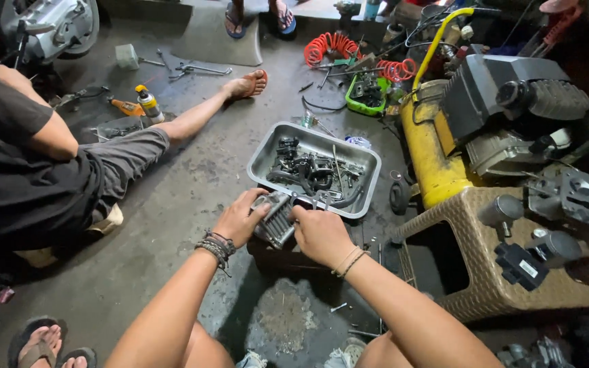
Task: The person sits on the floor and assembles a metallic engine cylinder head, inserting and adjusting small metal components by hand. A second person sits nearby, and various tools and parts are scattered on the floor.
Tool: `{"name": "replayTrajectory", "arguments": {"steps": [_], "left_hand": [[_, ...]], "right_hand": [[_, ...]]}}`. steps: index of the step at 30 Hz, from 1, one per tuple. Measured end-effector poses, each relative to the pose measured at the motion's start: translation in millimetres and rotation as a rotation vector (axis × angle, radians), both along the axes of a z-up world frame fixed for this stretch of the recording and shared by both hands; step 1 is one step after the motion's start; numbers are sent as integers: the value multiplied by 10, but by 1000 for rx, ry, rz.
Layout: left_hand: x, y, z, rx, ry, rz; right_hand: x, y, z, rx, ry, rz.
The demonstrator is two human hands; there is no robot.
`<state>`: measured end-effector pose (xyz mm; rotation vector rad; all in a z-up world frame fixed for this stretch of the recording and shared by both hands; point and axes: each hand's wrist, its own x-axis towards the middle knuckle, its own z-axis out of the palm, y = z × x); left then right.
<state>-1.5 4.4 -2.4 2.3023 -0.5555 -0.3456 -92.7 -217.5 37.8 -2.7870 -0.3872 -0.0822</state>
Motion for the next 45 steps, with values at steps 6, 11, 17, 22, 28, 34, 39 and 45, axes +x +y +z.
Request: {"name": "replayTrajectory", "arguments": {"steps": [6,11,17,22,28,34,39,45], "left_hand": [[-61,-179,67,39,-177,-74],[-113,-69,-135,15,-106,-7],[11,-77,-163,-54,-84,41],[-1,-115,-25,-57,-82,38],[7,-113,-29,5,-89,22],[-177,-151,-160,-51,-111,143],[-337,-229,55,-243,41,282],[-235,-211,-248,-529,171,364]], "right_hand": [[-29,-125,497,-124,291,-44],[-188,-236,532,68,176,-160],[-70,-10,36,173,-55,-93],[28,-83,85,8,37,-30],[-135,-299,413,-103,251,-210],[-453,-119,637,229,55,-213],[-486,-255,611,472,-164,-314],[-490,-125,677,861,-459,-285]]}}
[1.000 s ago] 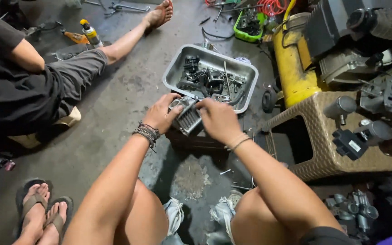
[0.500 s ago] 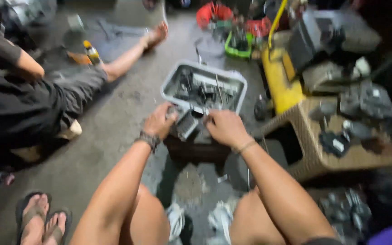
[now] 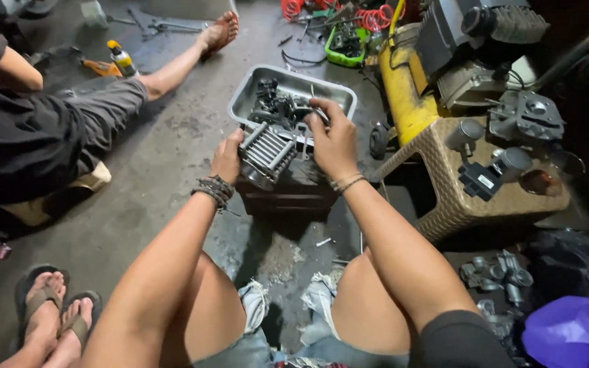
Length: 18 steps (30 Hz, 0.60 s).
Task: The person sits on the floor and assembles a metallic engine cylinder head, inserting and adjusting small metal components by hand. A second person sits nearby, and various tools and parts are scattered on the floor.
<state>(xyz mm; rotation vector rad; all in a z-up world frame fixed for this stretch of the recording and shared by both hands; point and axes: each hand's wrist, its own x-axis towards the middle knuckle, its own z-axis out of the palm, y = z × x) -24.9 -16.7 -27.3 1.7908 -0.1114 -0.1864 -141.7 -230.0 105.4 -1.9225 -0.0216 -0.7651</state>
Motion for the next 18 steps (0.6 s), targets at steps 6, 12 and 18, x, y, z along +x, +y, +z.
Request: {"name": "replayTrajectory", "arguments": {"steps": [6,12,18], "left_hand": [[-224,-323,348,26,82,-164],[-567,-276,1054,119,288,-182],[-230,-331,582,221,299,-204]], "right_hand": [[459,94,-506,35,-91,202],[487,159,-451,293,239,328],[810,-31,-638,389,387,272]]}}
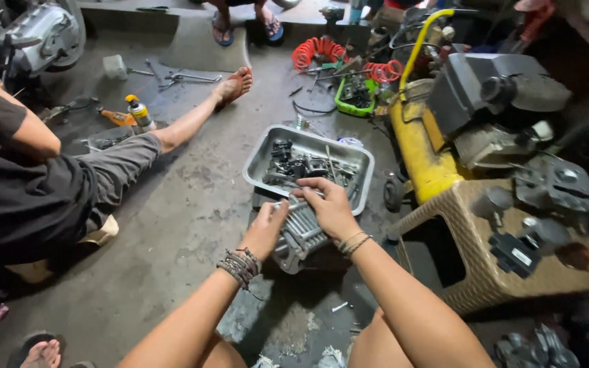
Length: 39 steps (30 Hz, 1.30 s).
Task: The person sits on the floor and assembles a metallic engine cylinder head, inserting and adjusting small metal components by hand. A second person sits nearby, and various tools and parts are scattered on the floor.
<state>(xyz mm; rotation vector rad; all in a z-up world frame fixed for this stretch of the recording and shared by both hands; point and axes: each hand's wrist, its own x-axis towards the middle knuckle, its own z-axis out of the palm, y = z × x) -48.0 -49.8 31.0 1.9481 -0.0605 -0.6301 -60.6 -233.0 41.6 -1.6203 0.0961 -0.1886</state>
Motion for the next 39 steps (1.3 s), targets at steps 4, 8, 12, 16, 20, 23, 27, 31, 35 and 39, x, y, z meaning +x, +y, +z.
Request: {"name": "replayTrajectory", "arguments": {"steps": [4,8,12,16,20,23,27,31,35,39], "left_hand": [[-105,52,395,44,-73,-134],[-172,96,397,84,-183,-262],[-122,142,396,13,-294,-263],[-92,190,202,-5,-350,-222],[-25,203,-21,-27,-393,-230],[66,230,-257,-68,-449,-269],[199,244,-525,-102,-577,-311],[296,303,-606,-177,-635,-284],[285,408,-543,-103,-627,-125],[214,406,-520,121,-511,-34]], "right_hand": [[162,-98,-134,60,47,-48],[52,52,3,108,145,-122],[126,102,-207,63,139,-214],[75,256,-234,50,87,-250],[121,263,-462,98,74,-331],[92,273,-524,-11,57,-356],[68,228,-637,-195,60,-359],[-120,271,-408,-363,105,-412],[-331,380,-204,-464,85,-384],[-445,365,-261,-628,46,-369]]}}
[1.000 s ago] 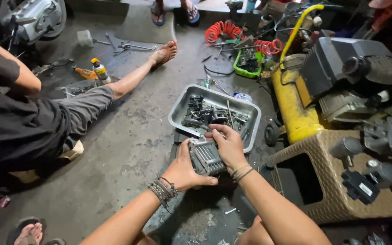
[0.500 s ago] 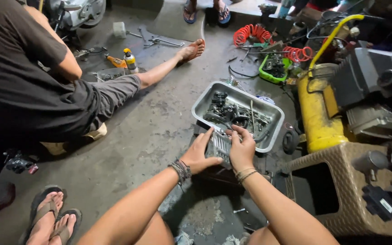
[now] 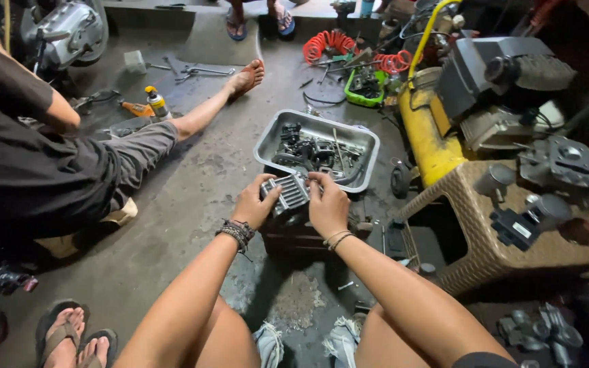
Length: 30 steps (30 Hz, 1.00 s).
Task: The person sits on the floor and assembles a metallic engine cylinder head, inserting and adjusting small metal components by hand. A second person sits nearby, and various tools and parts are scattered on the floor.
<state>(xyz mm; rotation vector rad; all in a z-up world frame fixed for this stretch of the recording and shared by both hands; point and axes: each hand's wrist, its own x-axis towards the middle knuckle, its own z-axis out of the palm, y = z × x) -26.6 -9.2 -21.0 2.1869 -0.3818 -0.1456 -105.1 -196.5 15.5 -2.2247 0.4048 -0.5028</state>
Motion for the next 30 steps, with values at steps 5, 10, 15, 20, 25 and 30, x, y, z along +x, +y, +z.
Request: {"name": "replayTrajectory", "arguments": {"steps": [5,10,15,20,25,30], "left_hand": [[-291,-90,341,-20,29,-25],[-349,-102,383,53,-198,-261],[-233,-30,422,135,-138,-292],[-131,-38,311,197,-187,-271],[-182,-92,456,232,-203,-271],[-146,-117,482,237,-280,-246]], "right_hand": [[-199,-42,136,-54,3,41],[-319,-225,122,-62,11,119],[-361,-469,538,90,-27,231],[-180,-627,562,28,-11,218],[60,-507,306,-108,-40,271],[193,-381,283,9,-31,366]]}}
